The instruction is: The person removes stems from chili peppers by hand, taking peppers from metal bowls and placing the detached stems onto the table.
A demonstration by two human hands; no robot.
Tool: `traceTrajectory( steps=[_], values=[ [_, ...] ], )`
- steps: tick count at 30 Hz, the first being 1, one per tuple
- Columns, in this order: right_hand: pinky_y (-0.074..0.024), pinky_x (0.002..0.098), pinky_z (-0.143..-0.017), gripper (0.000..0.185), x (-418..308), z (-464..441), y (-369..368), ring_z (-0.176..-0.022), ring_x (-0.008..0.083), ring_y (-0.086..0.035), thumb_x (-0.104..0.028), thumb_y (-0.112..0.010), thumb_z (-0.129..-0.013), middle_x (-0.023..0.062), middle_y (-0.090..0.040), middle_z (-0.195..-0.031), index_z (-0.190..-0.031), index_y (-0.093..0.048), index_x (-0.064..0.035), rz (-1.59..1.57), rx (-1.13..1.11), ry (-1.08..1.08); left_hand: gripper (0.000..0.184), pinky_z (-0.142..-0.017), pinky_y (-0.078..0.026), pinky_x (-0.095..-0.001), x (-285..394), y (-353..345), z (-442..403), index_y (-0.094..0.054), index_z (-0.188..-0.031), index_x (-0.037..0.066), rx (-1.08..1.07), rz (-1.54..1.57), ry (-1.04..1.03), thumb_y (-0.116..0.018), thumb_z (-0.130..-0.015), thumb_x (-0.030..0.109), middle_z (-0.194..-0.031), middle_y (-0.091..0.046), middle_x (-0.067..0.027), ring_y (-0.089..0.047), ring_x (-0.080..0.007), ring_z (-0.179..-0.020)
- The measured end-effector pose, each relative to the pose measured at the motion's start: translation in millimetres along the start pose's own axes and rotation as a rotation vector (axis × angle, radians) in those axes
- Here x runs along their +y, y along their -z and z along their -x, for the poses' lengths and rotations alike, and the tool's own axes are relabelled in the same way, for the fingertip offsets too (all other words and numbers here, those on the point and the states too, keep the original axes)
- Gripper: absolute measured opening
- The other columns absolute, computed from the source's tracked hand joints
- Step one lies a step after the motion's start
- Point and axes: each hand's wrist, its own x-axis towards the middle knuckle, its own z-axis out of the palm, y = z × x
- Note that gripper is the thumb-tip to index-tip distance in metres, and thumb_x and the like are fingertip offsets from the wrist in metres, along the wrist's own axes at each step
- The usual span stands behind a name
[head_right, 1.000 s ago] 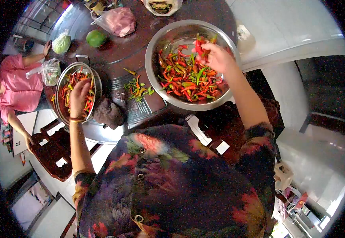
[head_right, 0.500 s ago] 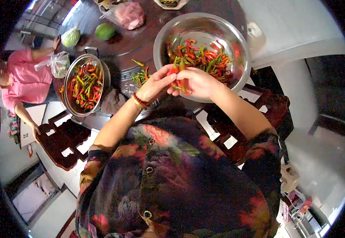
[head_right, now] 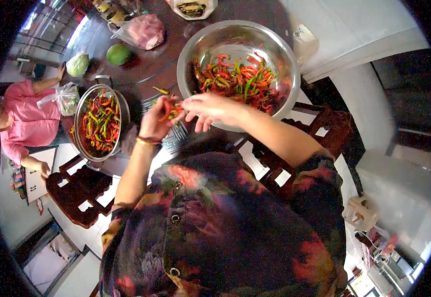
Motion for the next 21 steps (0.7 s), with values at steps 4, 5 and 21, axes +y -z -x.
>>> traceTrajectory(
  steps=[4,5,21],
  values=[
    [-0.0483,0.0276,-0.053,0.029,4,-14,95,-0.064,0.0172,-0.061,-0.030,-0.054,-0.083,0.0085,-0.063,-0.079,-0.098,-0.060,-0.0064,0.431,0.488,0.144,0.029,-0.064,-0.044,-0.0221,56,46,16,-0.052,-0.103,0.001,0.049,-0.358,-0.200,-0.045,-0.091,0.026,-0.084,-0.056,-0.0062,-0.056,-0.0141,-0.081],
    [-0.0489,0.0313,-0.057,0.026,16,-22,136,-0.067,0.0212,-0.061,-0.028,-0.054,-0.083,0.0086,-0.063,-0.080,-0.099,-0.060,-0.0084,0.649,0.681,0.181,0.024,-0.062,-0.044,-0.0230,72,52,22,-0.053,-0.100,0.004,0.176,-0.461,-0.320,-0.048,-0.089,0.025,-0.084,-0.056,-0.0054,-0.055,-0.0132,-0.075],
    [-0.0421,0.0449,-0.085,0.032,46,-74,235,-0.104,0.0346,-0.052,-0.022,-0.044,-0.086,0.0176,-0.053,-0.114,-0.113,-0.052,-0.0071,1.436,0.932,-0.511,0.027,-0.072,-0.043,-0.0431,171,169,54,-0.052,-0.103,0.005,0.922,-2.069,-0.688,-0.056,-0.079,0.017,-0.095,-0.052,-0.0196,-0.052,-0.0362,-0.086]
  ],
)
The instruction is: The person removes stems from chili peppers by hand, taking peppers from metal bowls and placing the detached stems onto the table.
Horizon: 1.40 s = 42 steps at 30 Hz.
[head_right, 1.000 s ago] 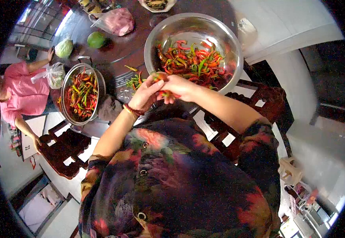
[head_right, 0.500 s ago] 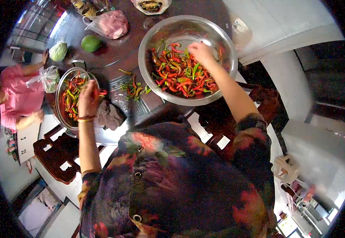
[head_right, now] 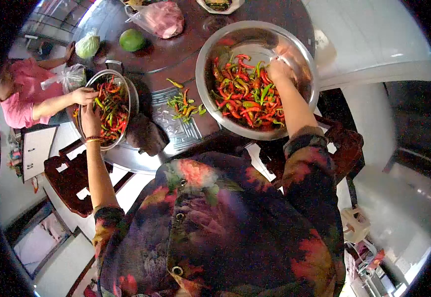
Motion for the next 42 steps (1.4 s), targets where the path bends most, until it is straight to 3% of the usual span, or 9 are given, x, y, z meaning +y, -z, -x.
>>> traceTrajectory(
  steps=[4,9,11,14,22,30,34,38,42],
  values=[
    [-0.0429,0.0451,-0.081,0.028,-15,38,46,-0.096,0.0352,-0.055,-0.028,-0.045,-0.086,0.0176,-0.057,-0.105,-0.104,-0.051,-0.0081,-0.154,0.094,0.015,0.026,-0.075,-0.044,-0.0418,-28,-19,-2,-0.054,-0.103,0.009,-0.012,-0.103,0.007,-0.057,-0.079,0.017,-0.097,-0.053,-0.0163,-0.052,-0.0342,-0.090],
    [-0.0431,0.0463,-0.076,0.029,0,-9,7,-0.090,0.0351,-0.056,-0.033,-0.045,-0.085,0.0175,-0.061,-0.090,-0.098,-0.050,-0.0083,-0.505,0.279,0.278,0.041,-0.075,-0.048,-0.0411,-36,-30,9,-0.049,-0.114,0.014,-0.076,-0.291,0.063,-0.058,-0.075,0.021,-0.108,-0.052,-0.0115,-0.053,-0.0333,-0.092],
    [-0.0433,0.0471,-0.074,0.027,-9,-27,0,-0.090,0.0344,-0.056,-0.030,-0.049,-0.083,0.0171,-0.061,-0.091,-0.098,-0.050,-0.0079,-0.308,0.282,0.467,0.046,-0.077,-0.047,-0.0420,-42,-40,15,-0.048,-0.117,0.015,-0.039,-0.227,0.021,-0.060,-0.074,0.020,-0.115,-0.049,-0.0118,-0.053,-0.0332,-0.095],
    [-0.0444,0.0467,-0.075,0.029,-46,-3,28,-0.091,0.0336,-0.057,-0.025,-0.053,-0.080,0.0160,-0.060,-0.095,-0.104,-0.052,-0.0092,-0.090,0.200,0.372,0.056,-0.082,-0.044,-0.0421,-27,-28,29,-0.043,-0.121,0.014,-0.076,-0.199,0.061,-0.066,-0.071,0.023,-0.119,-0.046,-0.0118,-0.049,-0.0328,-0.102],
    [-0.0449,0.0453,-0.075,0.027,-67,-2,20,-0.090,0.0343,-0.056,-0.021,-0.068,-0.070,0.0154,-0.059,-0.093,-0.090,-0.057,-0.0056,0.015,0.327,0.361,0.073,-0.091,-0.035,-0.0440,-22,-15,65,-0.035,-0.127,0.018,-0.058,-0.110,0.116,-0.072,-0.065,0.023,-0.126,-0.039,-0.0107,-0.039,-0.0306,-0.115],
    [-0.0442,0.0453,-0.077,0.029,-70,8,26,-0.095,0.0340,-0.054,-0.026,-0.057,-0.081,0.0161,-0.057,-0.103,-0.103,-0.051,-0.0086,0.128,0.269,0.460,0.075,-0.094,-0.032,-0.0438,-6,-10,70,-0.034,-0.129,0.016,-0.035,-0.099,0.083,-0.072,-0.065,0.023,-0.127,-0.038,-0.0114,-0.037,-0.0311,-0.116],
    [-0.0428,0.0449,-0.076,0.024,-69,9,29,-0.093,0.0343,-0.053,-0.023,-0.055,-0.079,0.0153,-0.055,-0.099,-0.096,-0.053,-0.0069,0.049,0.316,0.453,0.070,-0.094,-0.033,-0.0417,6,2,68,-0.039,-0.126,0.014,0.038,-0.003,0.048,-0.071,-0.064,0.021,-0.124,-0.042,-0.0122,-0.039,-0.0305,-0.115],
    [-0.0414,0.0455,-0.073,0.022,-53,12,34,-0.089,0.0345,-0.052,-0.024,-0.052,-0.081,0.0146,-0.053,-0.094,-0.092,-0.052,-0.0052,-0.069,0.410,0.475,0.032,-0.076,-0.043,-0.0383,-9,16,60,-0.057,-0.099,0.009,0.367,0.124,0.029,-0.066,-0.069,0.011,-0.098,-0.055,-0.0102,-0.051,-0.0292,-0.089],
    [-0.0423,0.0390,-0.069,0.021,-56,61,67,-0.082,0.0305,-0.053,-0.019,-0.054,-0.081,0.0112,-0.053,-0.088,-0.096,-0.052,-0.0045,-0.125,0.349,0.513,0.009,-0.071,-0.042,-0.0368,-48,17,42,-0.063,-0.080,0.007,0.503,0.201,0.278,-0.062,-0.075,0.015,-0.083,-0.057,-0.0109,-0.053,-0.0287,-0.080]
  ],
)
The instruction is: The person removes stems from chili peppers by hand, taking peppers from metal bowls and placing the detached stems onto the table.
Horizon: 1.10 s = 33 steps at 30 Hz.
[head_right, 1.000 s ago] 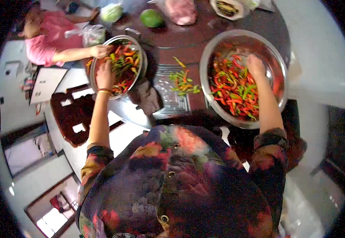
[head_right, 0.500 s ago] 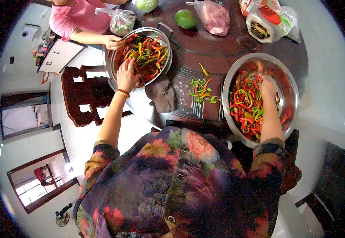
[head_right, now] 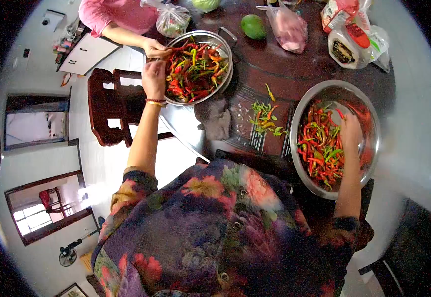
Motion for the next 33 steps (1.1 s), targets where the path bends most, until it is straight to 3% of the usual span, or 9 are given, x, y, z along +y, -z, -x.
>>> traceTrajectory(
  steps=[4,9,11,12,15,18,22,27,33],
  values=[
    [-0.0411,0.0347,-0.064,0.019,-52,38,37,-0.071,0.0257,-0.053,-0.017,-0.055,-0.081,0.0097,-0.054,-0.080,-0.094,-0.054,-0.0031,-0.220,0.025,0.108,0.013,-0.068,-0.043,-0.0370,-4,6,-26,-0.065,-0.082,0.008,0.087,-0.076,-0.019,-0.061,-0.077,0.019,-0.079,-0.057,-0.0128,-0.054,-0.0289,-0.076],
    [-0.0418,0.0311,-0.063,0.020,-94,55,24,-0.066,0.0188,-0.052,-0.019,-0.053,-0.084,0.0074,-0.051,-0.069,-0.094,-0.055,-0.0017,-0.666,-0.041,0.267,0.017,-0.064,-0.045,-0.0336,-8,-12,-14,-0.065,-0.086,0.005,0.048,0.085,0.106,-0.062,-0.080,0.021,-0.079,-0.060,-0.0119,-0.058,-0.0258,-0.069],
    [-0.0417,0.0208,-0.065,0.023,-117,65,30,-0.071,0.0087,-0.052,-0.021,-0.048,-0.089,0.0025,-0.057,-0.081,-0.100,-0.057,-0.0023,-1.310,-0.450,-0.189,0.017,-0.063,-0.044,-0.0284,33,-9,2,-0.065,-0.088,0.004,-0.102,0.327,0.092,-0.061,-0.081,0.018,-0.077,-0.061,-0.0089,-0.057,-0.0176,-0.066],
    [-0.0391,0.0185,-0.061,0.023,-122,66,24,-0.067,0.0063,-0.049,-0.022,-0.047,-0.089,0.0001,-0.055,-0.079,-0.097,-0.057,-0.0030,-1.366,-0.550,-0.180,0.016,-0.063,-0.044,-0.0229,55,-14,16,-0.065,-0.091,0.003,-0.301,0.661,0.260,-0.059,-0.083,0.016,-0.079,-0.062,-0.0045,-0.056,-0.0106,-0.070],
    [-0.0291,0.0145,-0.051,0.024,-140,66,27,-0.057,0.0006,-0.037,-0.024,-0.043,-0.091,-0.0053,-0.048,-0.069,-0.090,-0.057,-0.0047,-1.440,-0.784,-0.079,0.026,-0.066,-0.045,-0.0209,137,-7,57,-0.061,-0.101,0.002,-0.946,0.957,0.334,-0.055,-0.086,0.021,-0.086,-0.062,-0.0010,-0.055,-0.0065,-0.076],
    [-0.0264,0.0158,-0.049,0.023,-157,68,23,-0.055,0.0011,-0.033,-0.024,-0.042,-0.091,-0.0058,-0.045,-0.067,-0.084,-0.057,-0.0063,-1.345,-0.706,-0.014,0.034,-0.069,-0.043,-0.0193,186,-13,92,-0.051,-0.115,0.001,-1.279,1.195,0.424,-0.051,-0.089,0.023,-0.090,-0.059,-0.0025,-0.054,-0.0075,-0.077],
    [-0.0292,0.0167,-0.048,0.022,-155,76,18,-0.054,0.0026,-0.038,-0.025,-0.047,-0.089,-0.0041,-0.048,-0.068,-0.085,-0.057,-0.0059,-1.361,-0.671,-0.023,0.015,-0.066,-0.044,-0.0200,213,-34,119,-0.055,-0.099,0.003,-1.347,1.343,0.420,-0.052,-0.088,0.014,-0.091,-0.059,-0.0037,-0.054,-0.0078,-0.076],
    [-0.0341,0.0180,-0.049,0.022,-147,85,23,-0.056,0.0045,-0.044,-0.022,-0.046,-0.090,-0.0006,-0.052,-0.073,-0.094,-0.055,-0.0027,-1.817,-0.530,-0.153,0.015,-0.074,-0.049,-0.0239,212,-31,123,-0.054,-0.100,0.002,-1.382,1.682,0.798,-0.054,-0.085,0.007,-0.092,-0.059,-0.0049,-0.058,-0.0119,-0.081],
    [-0.0405,0.0195,-0.057,0.017,-152,92,26,-0.064,0.0056,-0.050,-0.011,-0.055,-0.084,-0.0005,-0.056,-0.081,-0.099,-0.055,-0.0034,-1.699,-0.444,0.051,0.019,-0.078,-0.051,-0.0268,219,-25,130,-0.053,-0.104,0.002,-1.371,1.837,0.891,-0.053,-0.086,0.006,-0.095,-0.059,-0.0066,-0.059,-0.0139,-0.085]
  ],
)
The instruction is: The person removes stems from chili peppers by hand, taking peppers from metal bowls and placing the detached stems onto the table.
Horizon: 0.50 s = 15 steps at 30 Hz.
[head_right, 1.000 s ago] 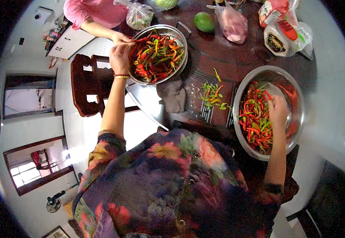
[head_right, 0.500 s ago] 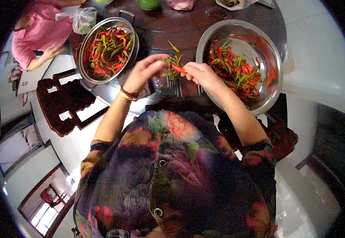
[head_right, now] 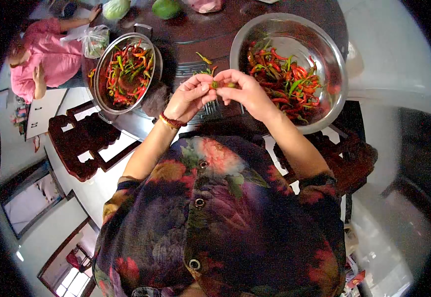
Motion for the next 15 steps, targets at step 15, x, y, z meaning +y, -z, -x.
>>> traceTrajectory(
  steps=[15],
  values=[
    [-0.0370,0.0183,-0.055,0.009,6,7,-6,-0.060,0.0051,-0.049,-0.009,-0.056,-0.083,-0.0009,-0.054,-0.068,-0.086,-0.061,-0.0023,0.030,0.006,0.166,0.031,-0.079,-0.049,-0.0269,2,-16,8,-0.047,-0.113,0.003,-0.084,-0.294,-0.060,-0.055,-0.084,0.003,-0.093,-0.058,-0.0045,-0.059,-0.0144,-0.084]
  ],
)
